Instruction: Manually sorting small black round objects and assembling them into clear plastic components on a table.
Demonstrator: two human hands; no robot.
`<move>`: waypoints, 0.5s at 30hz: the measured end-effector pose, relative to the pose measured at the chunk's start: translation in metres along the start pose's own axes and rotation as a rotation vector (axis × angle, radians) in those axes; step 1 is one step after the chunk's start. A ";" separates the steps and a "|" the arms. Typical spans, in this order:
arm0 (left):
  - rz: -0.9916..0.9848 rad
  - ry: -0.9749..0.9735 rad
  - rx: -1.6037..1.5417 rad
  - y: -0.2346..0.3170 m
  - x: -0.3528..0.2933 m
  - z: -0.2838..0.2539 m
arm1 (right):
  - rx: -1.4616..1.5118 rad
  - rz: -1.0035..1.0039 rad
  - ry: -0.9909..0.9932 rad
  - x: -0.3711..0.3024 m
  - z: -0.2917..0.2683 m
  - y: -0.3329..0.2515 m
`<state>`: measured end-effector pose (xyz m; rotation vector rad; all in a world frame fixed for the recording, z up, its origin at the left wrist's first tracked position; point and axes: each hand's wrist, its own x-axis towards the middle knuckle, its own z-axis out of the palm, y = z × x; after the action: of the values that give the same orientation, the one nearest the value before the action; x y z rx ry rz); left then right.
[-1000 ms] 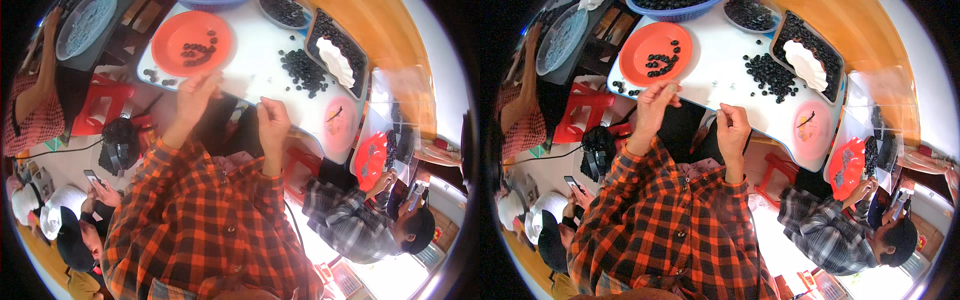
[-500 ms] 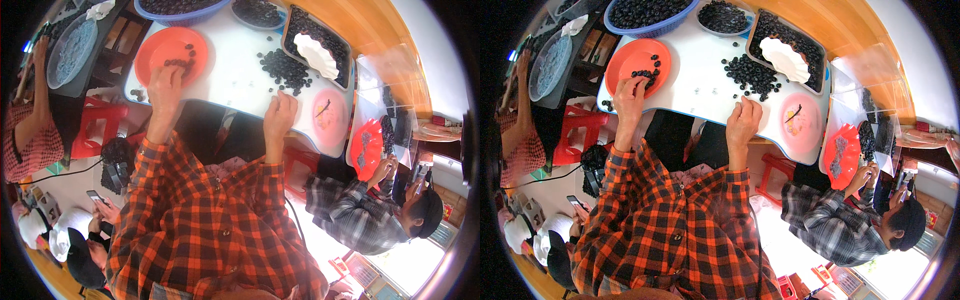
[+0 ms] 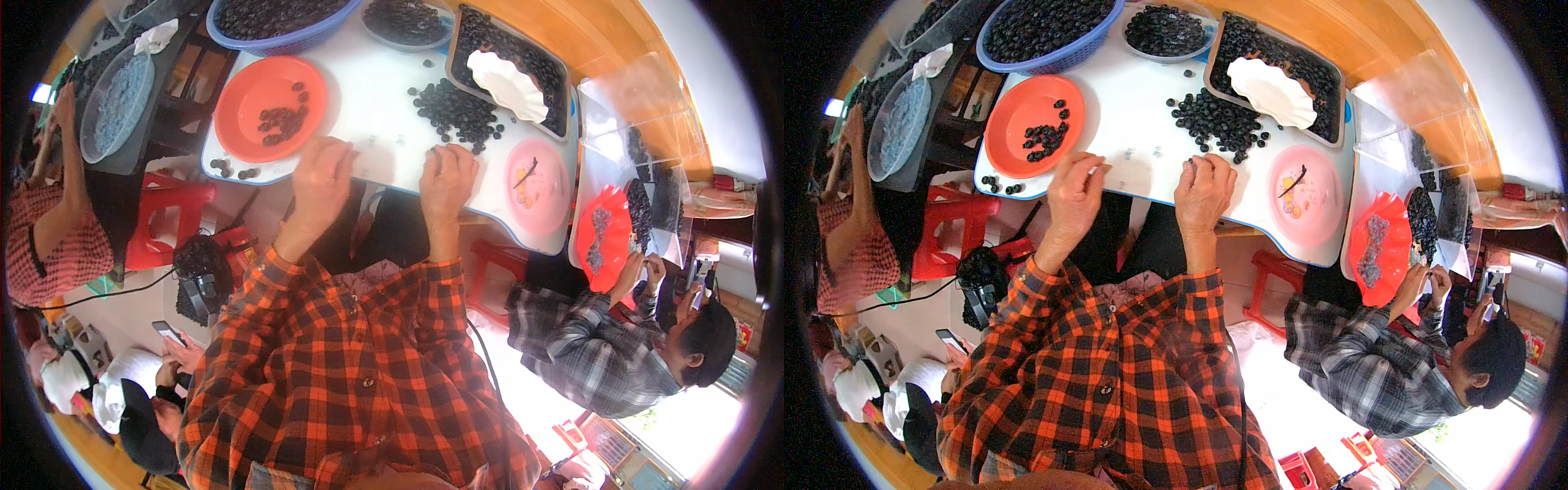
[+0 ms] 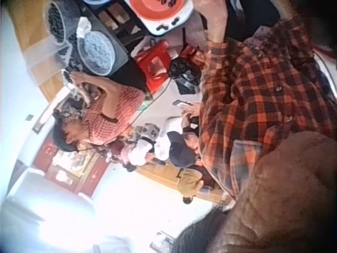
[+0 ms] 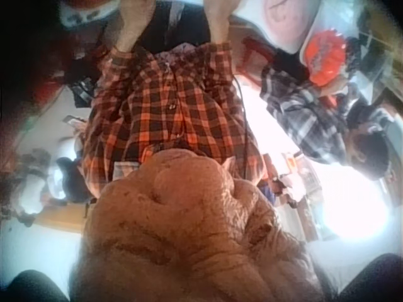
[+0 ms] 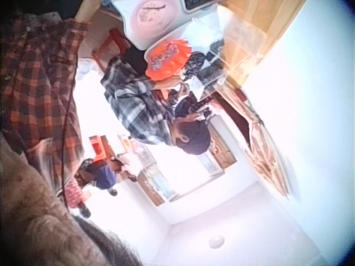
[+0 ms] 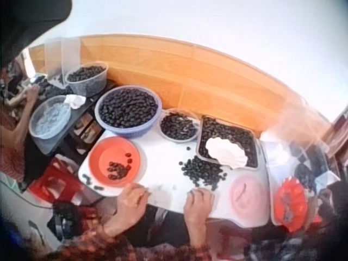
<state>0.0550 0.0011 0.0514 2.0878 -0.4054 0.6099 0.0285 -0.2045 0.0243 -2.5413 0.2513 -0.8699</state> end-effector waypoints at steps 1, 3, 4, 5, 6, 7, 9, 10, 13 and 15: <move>0.003 -0.002 0.002 0.005 0.000 0.007 | 0.003 0.003 0.002 -0.001 -0.001 -0.001; 0.021 -0.078 -0.081 0.017 0.000 0.020 | 0.052 0.011 0.017 -0.005 -0.002 -0.003; 0.025 -0.081 -0.082 0.020 0.002 0.029 | 0.052 0.015 0.020 -0.008 -0.003 -0.002; 0.077 -0.122 -0.060 0.022 0.006 0.039 | 0.151 0.079 0.066 -0.010 -0.003 -0.001; 0.129 -0.162 -0.038 0.026 0.010 0.050 | 0.250 0.142 0.113 -0.012 -0.003 0.000; 0.112 -0.209 -0.041 0.035 0.017 0.060 | 0.248 0.146 0.117 -0.014 -0.003 0.002; 0.153 -0.257 -0.016 0.043 0.025 0.080 | 0.362 0.299 0.183 -0.017 -0.001 0.005; 0.189 -0.299 0.009 0.045 0.030 0.089 | 0.363 0.300 0.185 -0.017 -0.002 0.004; 0.200 -0.388 0.060 0.048 0.040 0.109 | 0.427 0.429 0.186 -0.014 -0.006 -0.002; 0.205 -0.429 0.110 0.049 0.042 0.116 | 0.452 0.483 0.187 -0.012 -0.009 -0.006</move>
<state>0.0959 -0.1248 0.0532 2.2998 -0.8542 0.2994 0.0136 -0.1986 0.0269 -1.8720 0.6196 -0.8509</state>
